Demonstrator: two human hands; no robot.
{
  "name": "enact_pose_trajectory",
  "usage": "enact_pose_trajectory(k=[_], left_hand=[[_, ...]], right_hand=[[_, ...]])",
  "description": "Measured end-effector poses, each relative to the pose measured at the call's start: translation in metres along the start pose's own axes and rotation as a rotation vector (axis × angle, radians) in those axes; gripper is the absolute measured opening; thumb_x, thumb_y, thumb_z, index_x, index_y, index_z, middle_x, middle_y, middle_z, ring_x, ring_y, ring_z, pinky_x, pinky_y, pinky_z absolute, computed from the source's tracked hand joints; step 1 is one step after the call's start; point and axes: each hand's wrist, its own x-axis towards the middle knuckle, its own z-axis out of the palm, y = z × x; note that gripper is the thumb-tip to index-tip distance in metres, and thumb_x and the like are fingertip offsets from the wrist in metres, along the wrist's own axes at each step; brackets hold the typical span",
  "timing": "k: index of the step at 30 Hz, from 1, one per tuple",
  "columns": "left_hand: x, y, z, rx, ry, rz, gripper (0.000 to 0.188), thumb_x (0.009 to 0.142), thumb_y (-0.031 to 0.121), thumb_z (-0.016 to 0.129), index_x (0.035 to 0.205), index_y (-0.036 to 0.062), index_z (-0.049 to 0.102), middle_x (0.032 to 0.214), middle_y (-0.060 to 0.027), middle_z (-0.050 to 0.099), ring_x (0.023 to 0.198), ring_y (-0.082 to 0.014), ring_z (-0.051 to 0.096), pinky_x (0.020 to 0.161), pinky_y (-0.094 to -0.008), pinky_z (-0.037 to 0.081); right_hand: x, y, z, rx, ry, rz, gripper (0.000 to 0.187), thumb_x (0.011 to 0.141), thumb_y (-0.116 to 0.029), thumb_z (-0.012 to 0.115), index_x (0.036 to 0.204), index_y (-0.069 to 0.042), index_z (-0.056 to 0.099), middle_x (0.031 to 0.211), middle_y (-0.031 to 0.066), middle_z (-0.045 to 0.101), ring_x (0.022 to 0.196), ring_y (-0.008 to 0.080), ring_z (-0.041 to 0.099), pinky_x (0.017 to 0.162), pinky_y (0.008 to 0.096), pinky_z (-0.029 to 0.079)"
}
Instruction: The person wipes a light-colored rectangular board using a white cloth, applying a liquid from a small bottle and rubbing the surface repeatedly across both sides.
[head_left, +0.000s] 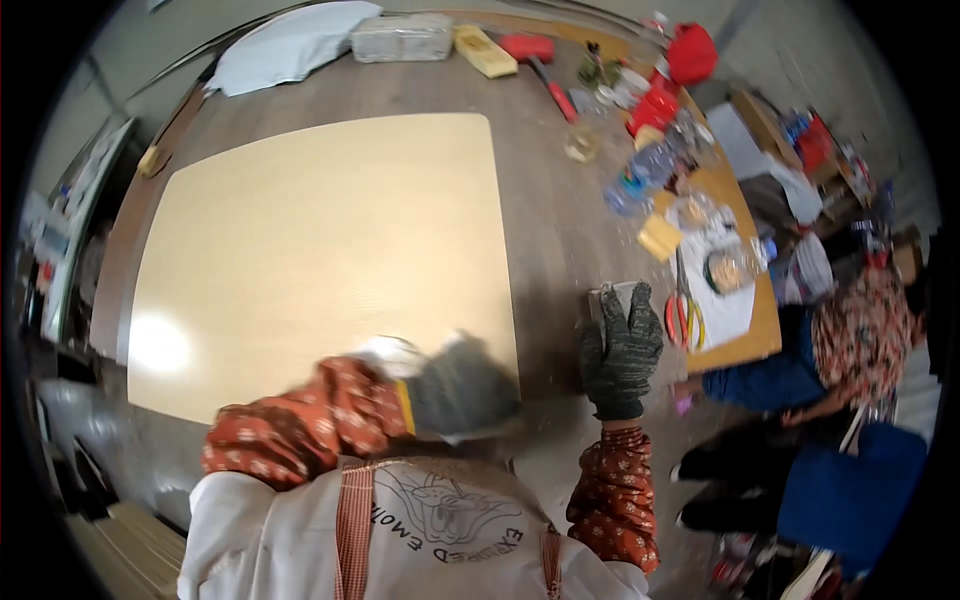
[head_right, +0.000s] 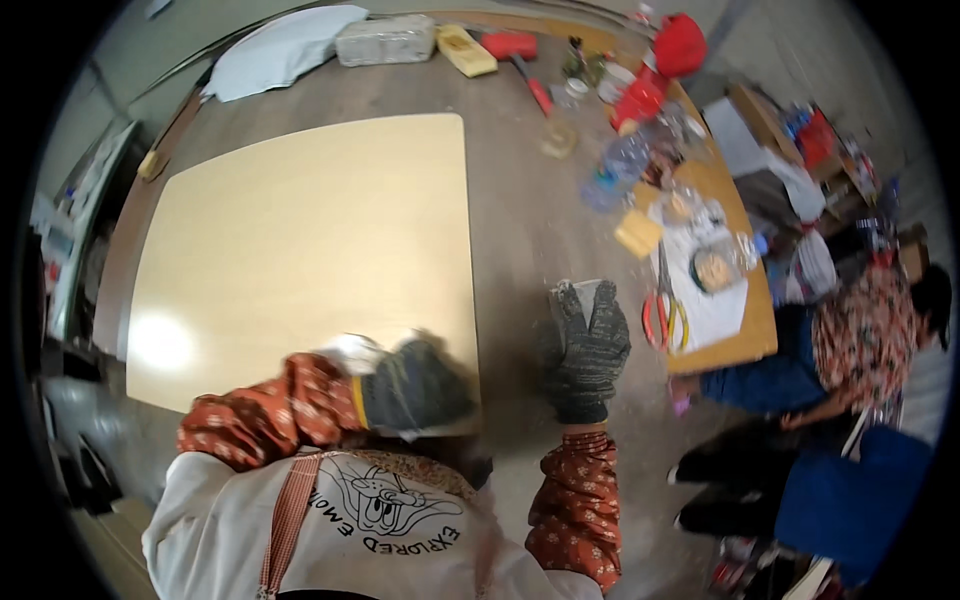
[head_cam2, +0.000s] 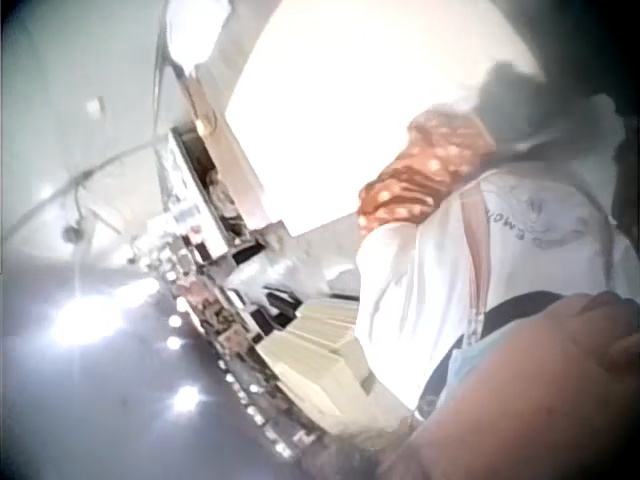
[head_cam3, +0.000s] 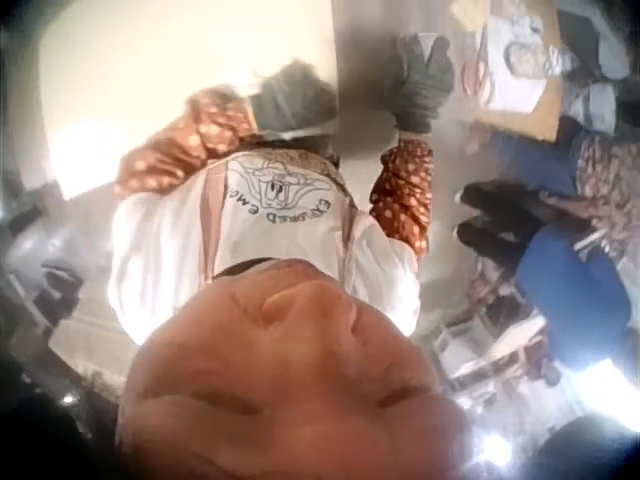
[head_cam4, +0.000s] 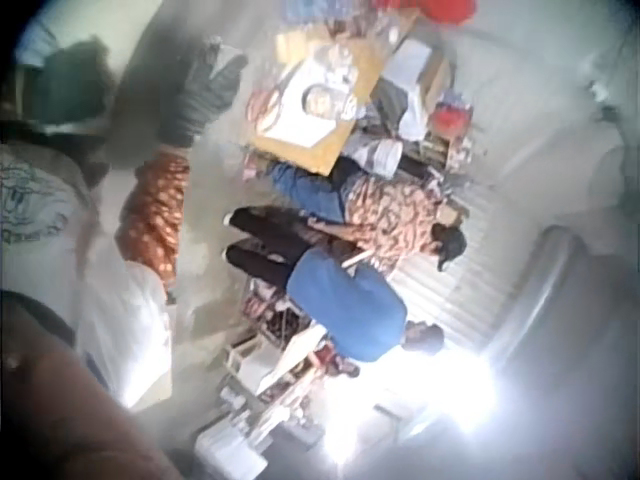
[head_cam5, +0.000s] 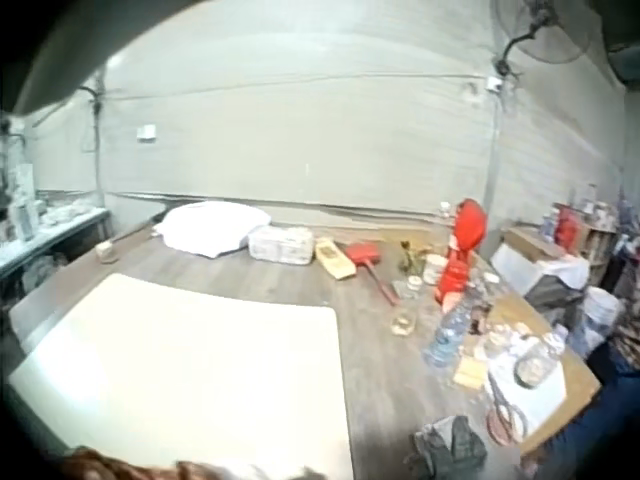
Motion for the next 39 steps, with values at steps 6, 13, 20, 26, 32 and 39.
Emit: enact_pose_trajectory(k=[6,13,20,26,32,39], left_hand=[[-0.013,-0.043,0.024,0.059,0.516,-0.171,0.025,0.081,0.036,0.067,0.103,0.0268,0.063,0.109,-0.0086,0.060,0.094,-0.0279,0.059,0.076,-0.0458,0.051],[-0.165,-0.039,-0.009,0.311,0.530,-0.702,0.043,0.087,0.033,0.063,0.115,0.0006,0.060,0.104,-0.0190,0.063,0.098,-0.0367,0.061,0.086,-0.0474,0.047],[-0.275,-0.049,-0.017,0.624,0.408,-1.489,0.034,0.091,0.026,0.059,0.113,0.0003,0.063,0.110,-0.0189,0.064,0.108,-0.0375,0.056,0.095,-0.0454,0.045],[-0.205,-0.039,-0.026,0.397,0.605,-1.124,0.081,0.069,0.046,0.078,0.128,-0.0004,0.048,0.122,-0.0256,0.054,0.114,-0.0455,0.050,0.098,-0.0533,0.040],[-0.169,-0.020,-0.006,0.446,0.496,-1.015,0.072,0.083,0.050,0.064,0.133,-0.0009,0.049,0.135,-0.0252,0.049,0.130,-0.0412,0.042,0.112,-0.0527,0.026],[-0.180,0.015,0.003,0.385,0.595,-0.871,0.056,0.081,0.038,0.068,0.126,0.0081,0.055,0.128,-0.0186,0.054,0.119,-0.0388,0.050,0.103,-0.0551,0.037]], right_hand=[[0.062,0.022,0.018,-0.149,-0.161,-0.147,0.043,0.083,-0.030,0.065,0.122,-0.013,0.062,0.128,0.0239,0.054,0.118,0.0427,0.049,0.102,0.0517,0.037],[0.082,0.024,-0.001,-0.003,-0.174,-0.252,0.035,0.087,-0.016,0.061,0.119,-0.003,0.062,0.117,0.0187,0.061,0.112,0.0328,0.056,0.100,0.0427,0.041],[0.117,0.126,0.006,0.486,0.170,0.463,0.039,0.091,-0.018,0.064,0.124,0.002,0.059,0.114,0.0152,0.066,0.102,0.0226,0.062,0.090,0.0333,0.048],[0.141,0.014,0.070,0.724,0.073,0.345,0.055,0.086,-0.025,0.069,0.130,0.003,0.052,0.128,0.0153,0.057,0.115,0.0247,0.055,0.097,0.0330,0.043],[0.222,0.039,0.166,0.082,0.178,0.455,0.112,0.065,-0.044,0.084,0.148,0.000,0.022,0.143,0.0252,0.040,0.130,0.0376,0.041,0.109,0.0434,0.033],[0.251,0.009,0.176,0.305,-0.130,0.652,0.112,0.065,-0.053,0.081,0.147,-0.002,0.023,0.130,0.0256,0.052,0.112,0.0396,0.057,0.093,0.0444,0.047]])
